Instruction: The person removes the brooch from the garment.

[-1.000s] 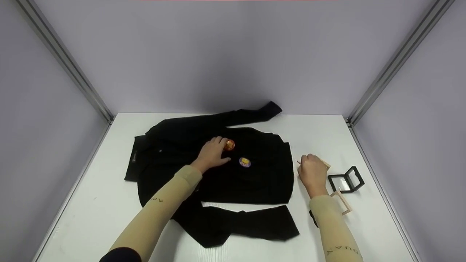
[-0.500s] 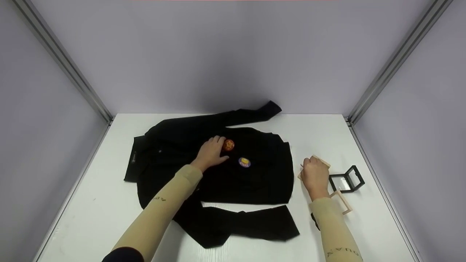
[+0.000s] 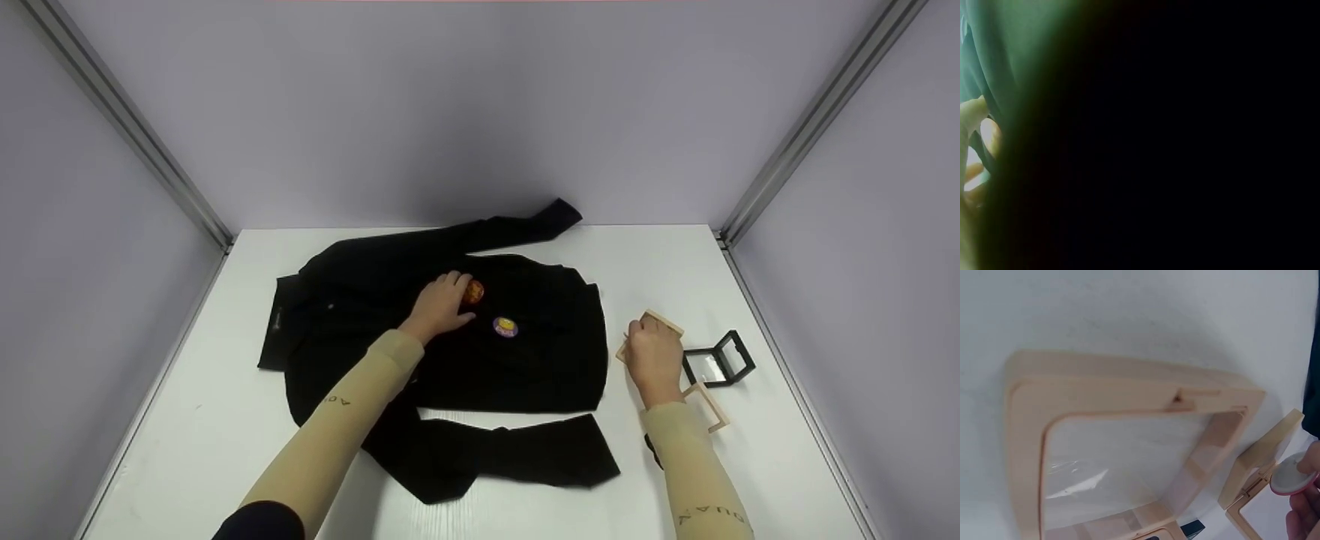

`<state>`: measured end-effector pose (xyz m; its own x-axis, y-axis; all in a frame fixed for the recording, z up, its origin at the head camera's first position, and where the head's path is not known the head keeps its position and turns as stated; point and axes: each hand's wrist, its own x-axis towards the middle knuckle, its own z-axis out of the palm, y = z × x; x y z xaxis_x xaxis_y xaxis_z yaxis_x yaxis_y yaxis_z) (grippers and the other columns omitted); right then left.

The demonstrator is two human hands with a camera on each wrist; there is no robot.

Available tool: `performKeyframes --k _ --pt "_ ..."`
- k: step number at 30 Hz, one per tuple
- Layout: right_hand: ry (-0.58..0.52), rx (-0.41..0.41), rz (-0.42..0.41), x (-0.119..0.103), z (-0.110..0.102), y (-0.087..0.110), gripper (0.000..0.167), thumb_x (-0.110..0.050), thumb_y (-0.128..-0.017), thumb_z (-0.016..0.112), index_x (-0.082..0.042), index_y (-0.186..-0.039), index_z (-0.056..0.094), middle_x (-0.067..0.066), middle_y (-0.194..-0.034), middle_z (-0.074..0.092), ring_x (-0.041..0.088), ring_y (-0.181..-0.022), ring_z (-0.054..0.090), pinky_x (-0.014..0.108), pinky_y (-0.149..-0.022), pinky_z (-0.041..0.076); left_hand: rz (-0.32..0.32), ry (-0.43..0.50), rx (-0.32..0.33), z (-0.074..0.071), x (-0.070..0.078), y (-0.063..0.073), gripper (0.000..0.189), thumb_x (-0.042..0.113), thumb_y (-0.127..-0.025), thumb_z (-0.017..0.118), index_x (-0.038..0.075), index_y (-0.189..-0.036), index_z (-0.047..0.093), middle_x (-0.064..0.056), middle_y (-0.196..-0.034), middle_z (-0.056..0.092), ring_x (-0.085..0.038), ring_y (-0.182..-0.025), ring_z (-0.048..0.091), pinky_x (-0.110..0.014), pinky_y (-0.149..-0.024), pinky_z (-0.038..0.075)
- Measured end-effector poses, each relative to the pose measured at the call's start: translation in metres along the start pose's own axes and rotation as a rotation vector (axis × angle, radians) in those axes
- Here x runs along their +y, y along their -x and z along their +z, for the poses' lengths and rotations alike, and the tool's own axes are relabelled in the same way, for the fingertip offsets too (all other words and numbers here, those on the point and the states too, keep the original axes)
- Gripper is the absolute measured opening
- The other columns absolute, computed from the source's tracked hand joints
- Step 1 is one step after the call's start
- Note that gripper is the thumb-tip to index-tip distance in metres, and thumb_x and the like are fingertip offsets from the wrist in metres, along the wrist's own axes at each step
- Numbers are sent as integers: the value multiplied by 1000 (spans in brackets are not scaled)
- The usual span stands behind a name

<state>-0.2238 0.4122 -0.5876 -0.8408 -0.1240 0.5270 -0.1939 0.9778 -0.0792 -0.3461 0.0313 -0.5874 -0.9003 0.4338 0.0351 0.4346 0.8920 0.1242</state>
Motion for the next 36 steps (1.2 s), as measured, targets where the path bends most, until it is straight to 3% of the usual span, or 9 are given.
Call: performKeyframes --k 8,15,19,23,28,36 --pt "26 4 5 3 -4 2 14 2 -77 79 5 -82 67 22 -73 62 48 -61 61 61 -54 50 38 -17 -33 -8 -1 -6 72 37 -92 82 10 -151 52 -12 -145 60 -30 -134 60 -43 -113 52" --pt "40 -78 32 1 -5 8 14 2 -80 80 5 -90 71 22 -75 65 47 -66 64 59 -57 52 21 -13 -151 -24 1 -17 72 28 -90 85 15 -153 52 -10 -148 58 -31 -138 57 -46 -118 48" --pt "27 -96 46 -1 -6 9 10 2 -80 78 3 -86 70 21 -74 64 46 -65 64 59 -55 52 17 -11 -193 -30 2 -20 71 28 -90 84 15 -152 54 -11 -146 60 -31 -135 59 -47 -117 48" --pt "21 -124 60 -3 -6 11 10 3 -80 78 1 -82 68 19 -71 63 43 -60 62 57 -51 51 21 -10 -207 -29 2 -22 69 29 -91 83 14 -152 54 -12 -144 61 -31 -132 62 -46 -114 51" --pt "21 -217 101 -3 -8 13 7 1 -84 76 1 -87 70 18 -74 64 40 -62 63 56 -52 52 17 -4 -212 -24 4 -23 60 30 -93 80 12 -145 58 -12 -140 62 -32 -126 65 -46 -108 55" --pt "-19 -284 136 -3 -11 13 9 -5 -87 75 0 -92 69 18 -78 63 40 -66 63 58 -55 51 20 -22 -226 -19 6 -23 51 31 -96 77 13 -141 62 -13 -138 64 -32 -122 67 -45 -103 58"
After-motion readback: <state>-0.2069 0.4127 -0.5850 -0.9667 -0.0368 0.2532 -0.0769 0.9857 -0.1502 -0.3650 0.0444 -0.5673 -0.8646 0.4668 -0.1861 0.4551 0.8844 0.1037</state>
